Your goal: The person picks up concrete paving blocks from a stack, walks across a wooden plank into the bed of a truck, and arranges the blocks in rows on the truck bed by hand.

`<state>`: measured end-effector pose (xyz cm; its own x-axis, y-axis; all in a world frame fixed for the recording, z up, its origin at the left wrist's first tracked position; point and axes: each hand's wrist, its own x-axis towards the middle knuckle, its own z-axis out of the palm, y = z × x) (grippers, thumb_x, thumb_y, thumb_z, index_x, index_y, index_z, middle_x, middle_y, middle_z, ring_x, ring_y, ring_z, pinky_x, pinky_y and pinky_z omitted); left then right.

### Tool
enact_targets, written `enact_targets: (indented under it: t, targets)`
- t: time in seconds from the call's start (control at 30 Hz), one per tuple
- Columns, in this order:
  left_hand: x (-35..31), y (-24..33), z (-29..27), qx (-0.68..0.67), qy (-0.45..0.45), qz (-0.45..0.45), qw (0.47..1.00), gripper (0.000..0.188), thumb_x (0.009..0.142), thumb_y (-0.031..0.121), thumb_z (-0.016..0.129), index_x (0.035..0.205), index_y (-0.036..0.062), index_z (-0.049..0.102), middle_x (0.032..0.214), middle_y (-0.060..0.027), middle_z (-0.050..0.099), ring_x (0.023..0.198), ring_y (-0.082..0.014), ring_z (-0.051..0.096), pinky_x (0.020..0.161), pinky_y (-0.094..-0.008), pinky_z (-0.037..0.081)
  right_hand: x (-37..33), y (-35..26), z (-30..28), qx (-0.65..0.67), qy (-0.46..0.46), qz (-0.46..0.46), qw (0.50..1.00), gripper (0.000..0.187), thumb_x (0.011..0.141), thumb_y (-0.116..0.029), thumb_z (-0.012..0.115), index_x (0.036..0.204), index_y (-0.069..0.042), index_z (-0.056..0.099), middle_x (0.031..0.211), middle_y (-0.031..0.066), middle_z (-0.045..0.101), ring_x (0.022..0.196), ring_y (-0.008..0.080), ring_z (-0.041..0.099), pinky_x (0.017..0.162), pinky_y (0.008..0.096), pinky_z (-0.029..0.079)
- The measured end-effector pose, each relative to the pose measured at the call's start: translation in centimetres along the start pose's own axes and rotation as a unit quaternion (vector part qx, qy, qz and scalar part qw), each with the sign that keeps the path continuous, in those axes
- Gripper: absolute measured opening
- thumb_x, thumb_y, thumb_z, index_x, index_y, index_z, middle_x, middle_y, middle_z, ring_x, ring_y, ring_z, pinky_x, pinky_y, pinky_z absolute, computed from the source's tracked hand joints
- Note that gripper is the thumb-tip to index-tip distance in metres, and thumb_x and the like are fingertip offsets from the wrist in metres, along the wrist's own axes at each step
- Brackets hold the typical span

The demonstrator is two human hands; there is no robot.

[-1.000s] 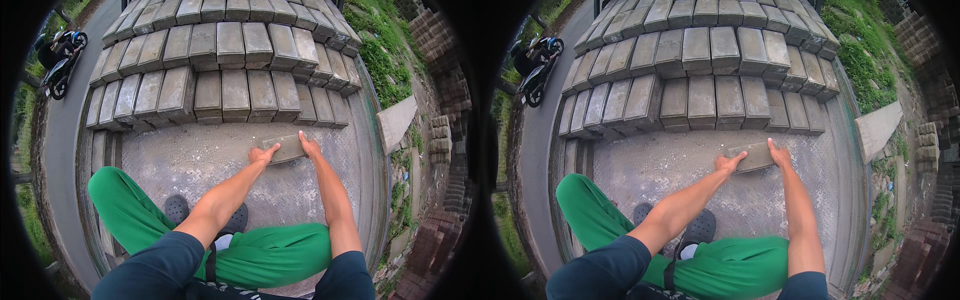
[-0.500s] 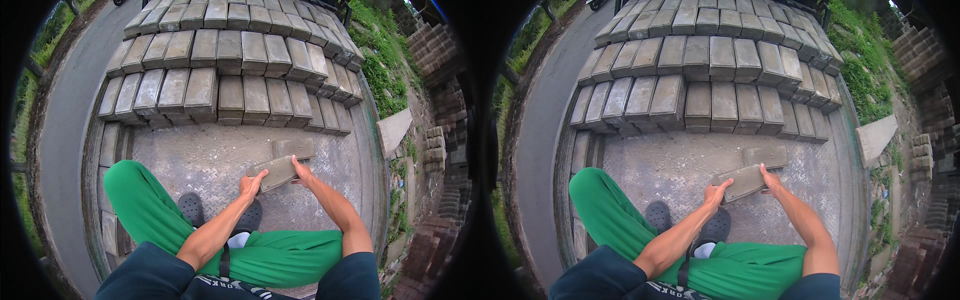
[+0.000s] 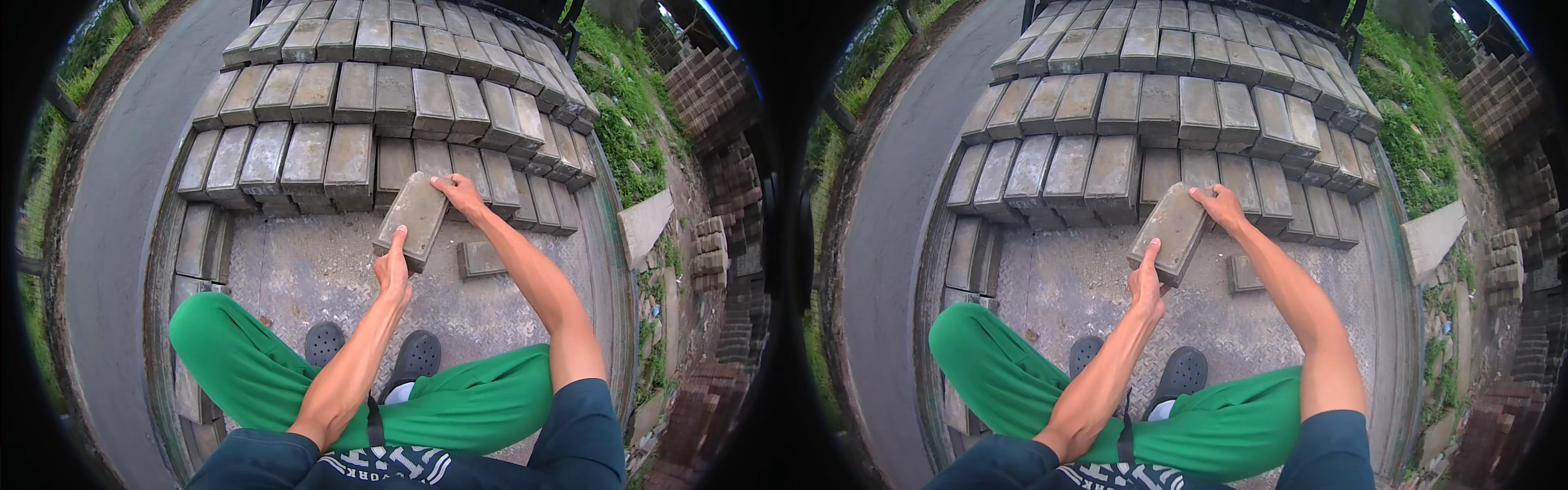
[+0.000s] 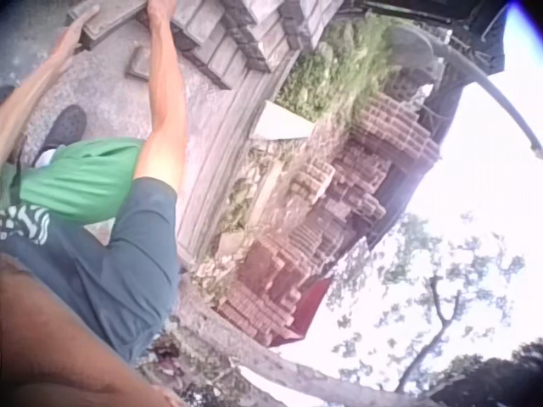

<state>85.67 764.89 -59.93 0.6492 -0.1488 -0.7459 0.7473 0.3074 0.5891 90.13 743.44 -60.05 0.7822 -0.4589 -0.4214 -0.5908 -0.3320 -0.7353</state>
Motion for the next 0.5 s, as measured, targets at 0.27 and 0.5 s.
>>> enact_targets:
  t: [0.27, 0.5]
  targets:
    - [10.1, 1.7, 6.8, -0.038, 0.104, -0.024, 0.994, 0.057, 0.080, 0.039, 0.075, 0.118, 0.0004, 0.057, 0.116, -0.0095, 0.060, 0.099, -0.0212, 0.060, 0.093, -0.0412, 0.049, 2.1, 1.6, 5.0, 0.025, -0.076, -0.067, 0.994, 0.099, 0.086, -0.066, 0.056, 0.148, 0.006, 0.027, 0.149, 0.0269, 0.037, 0.139, 0.0362, 0.036, 0.113, 0.0398, 0.030]
    - [11.1, 0.6, 3.5, -0.009, 0.007, -0.042, 0.999, 0.076, 0.081, 0.044, 0.075, 0.134, -0.0011, 0.046, 0.135, -0.0143, 0.048, 0.119, -0.0281, 0.053, 0.109, -0.0458, 0.034, 2.1, 3.1, 5.4, -0.123, -0.084, -0.219, 0.964, 0.120, 0.074, -0.048, 0.080, 0.152, 0.003, 0.005, 0.157, 0.0264, 0.018, 0.146, 0.0395, 0.018, 0.119, 0.0427, 0.021]
